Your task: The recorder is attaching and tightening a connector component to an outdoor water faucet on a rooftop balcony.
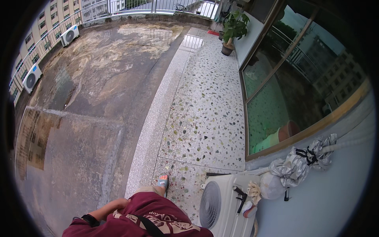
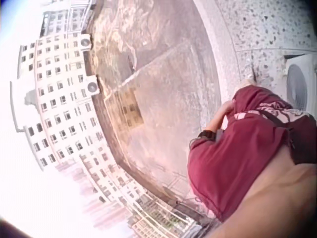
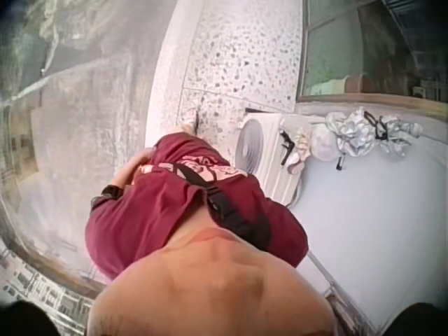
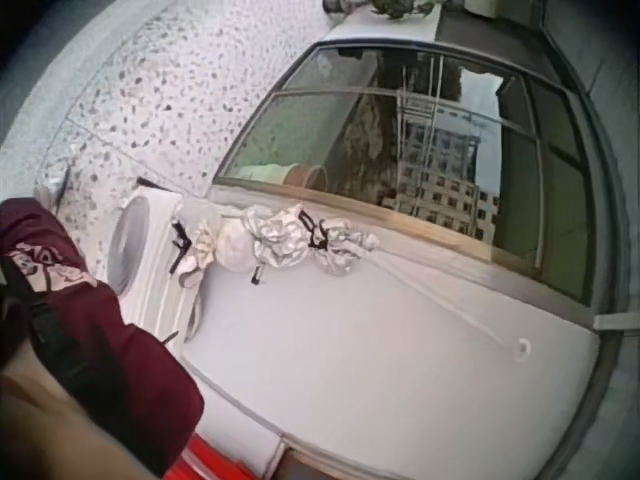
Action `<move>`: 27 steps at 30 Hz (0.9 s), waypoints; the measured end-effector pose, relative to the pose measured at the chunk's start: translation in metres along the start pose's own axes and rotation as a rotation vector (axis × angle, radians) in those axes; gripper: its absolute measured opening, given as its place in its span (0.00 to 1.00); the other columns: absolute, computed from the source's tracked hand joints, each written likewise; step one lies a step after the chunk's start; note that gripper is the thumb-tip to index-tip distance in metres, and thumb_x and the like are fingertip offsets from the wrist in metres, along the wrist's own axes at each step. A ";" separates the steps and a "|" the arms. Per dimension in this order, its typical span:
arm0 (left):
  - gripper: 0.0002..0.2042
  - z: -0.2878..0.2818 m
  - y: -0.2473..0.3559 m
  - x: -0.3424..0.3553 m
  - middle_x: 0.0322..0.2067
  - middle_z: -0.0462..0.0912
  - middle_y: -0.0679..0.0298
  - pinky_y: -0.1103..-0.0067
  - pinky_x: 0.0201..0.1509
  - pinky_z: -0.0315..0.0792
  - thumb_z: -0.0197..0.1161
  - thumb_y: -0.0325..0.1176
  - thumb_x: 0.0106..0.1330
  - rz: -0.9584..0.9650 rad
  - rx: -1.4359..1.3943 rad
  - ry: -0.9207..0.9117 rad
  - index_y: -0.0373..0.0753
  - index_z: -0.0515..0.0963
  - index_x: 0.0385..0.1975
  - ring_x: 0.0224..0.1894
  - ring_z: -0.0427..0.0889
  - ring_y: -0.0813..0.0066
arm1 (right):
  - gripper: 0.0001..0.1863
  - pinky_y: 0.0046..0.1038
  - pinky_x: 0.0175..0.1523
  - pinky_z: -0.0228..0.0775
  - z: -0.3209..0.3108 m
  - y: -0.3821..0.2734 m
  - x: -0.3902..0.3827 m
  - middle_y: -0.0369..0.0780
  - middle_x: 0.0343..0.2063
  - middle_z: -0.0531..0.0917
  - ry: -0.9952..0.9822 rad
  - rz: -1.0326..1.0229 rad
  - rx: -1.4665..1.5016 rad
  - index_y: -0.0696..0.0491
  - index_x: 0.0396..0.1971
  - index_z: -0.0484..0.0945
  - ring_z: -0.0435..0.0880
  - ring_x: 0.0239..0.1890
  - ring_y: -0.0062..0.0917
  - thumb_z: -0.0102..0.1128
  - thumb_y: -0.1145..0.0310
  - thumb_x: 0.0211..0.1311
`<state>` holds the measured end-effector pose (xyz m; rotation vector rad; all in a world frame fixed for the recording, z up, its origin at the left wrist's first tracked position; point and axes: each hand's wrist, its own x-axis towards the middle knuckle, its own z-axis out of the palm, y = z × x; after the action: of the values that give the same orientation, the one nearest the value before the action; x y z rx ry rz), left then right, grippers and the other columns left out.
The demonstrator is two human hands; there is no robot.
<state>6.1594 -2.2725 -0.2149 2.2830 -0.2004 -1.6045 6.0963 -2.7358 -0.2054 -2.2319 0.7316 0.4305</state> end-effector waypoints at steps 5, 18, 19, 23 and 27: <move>0.23 -0.357 0.255 0.201 0.31 0.80 0.49 0.65 0.43 0.72 0.45 0.47 0.59 -0.215 0.132 -0.427 0.33 0.77 0.38 0.37 0.80 0.53 | 0.30 0.33 0.49 0.68 -0.121 -0.047 0.304 0.45 0.47 0.75 -0.153 0.272 -0.003 0.55 0.50 0.70 0.75 0.45 0.36 0.55 0.49 0.52; 0.22 -1.152 0.788 0.765 0.42 0.76 0.46 0.63 0.49 0.69 0.50 0.44 0.56 -0.136 0.058 -0.065 0.32 0.75 0.41 0.46 0.75 0.51 | 0.29 0.32 0.46 0.70 -0.609 -0.378 1.299 0.43 0.45 0.77 -0.787 0.173 -0.382 0.56 0.48 0.71 0.78 0.43 0.35 0.54 0.49 0.53; 0.22 -1.212 0.805 0.800 0.40 0.77 0.45 0.62 0.48 0.69 0.50 0.44 0.57 -0.109 0.009 0.021 0.31 0.74 0.40 0.45 0.76 0.50 | 0.23 0.35 0.42 0.72 -0.616 -0.397 1.415 0.44 0.42 0.79 -1.412 0.110 -0.709 0.56 0.43 0.75 0.80 0.40 0.35 0.53 0.54 0.54; 0.21 -1.484 0.891 0.962 0.34 0.78 0.41 0.61 0.44 0.70 0.49 0.45 0.58 -0.182 -0.172 0.316 0.29 0.70 0.37 0.40 0.77 0.46 | 0.10 0.37 0.41 0.72 -0.771 -0.687 1.830 0.44 0.31 0.80 -0.054 -0.459 -0.838 0.55 0.31 0.74 0.80 0.36 0.36 0.52 0.64 0.52; 0.20 -1.806 0.992 1.129 0.30 0.78 0.41 0.60 0.41 0.71 0.48 0.45 0.61 -0.234 -0.147 0.475 0.30 0.67 0.38 0.36 0.78 0.44 | 0.12 0.33 0.39 0.72 -0.861 -0.903 2.173 0.45 0.33 0.80 0.074 -0.483 -0.156 0.54 0.39 0.73 0.80 0.35 0.37 0.50 0.65 0.57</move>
<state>8.3196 -3.1896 -0.3143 2.5565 0.3010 -1.0778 8.4235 -3.6651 -0.2235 -2.4807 0.1801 0.1688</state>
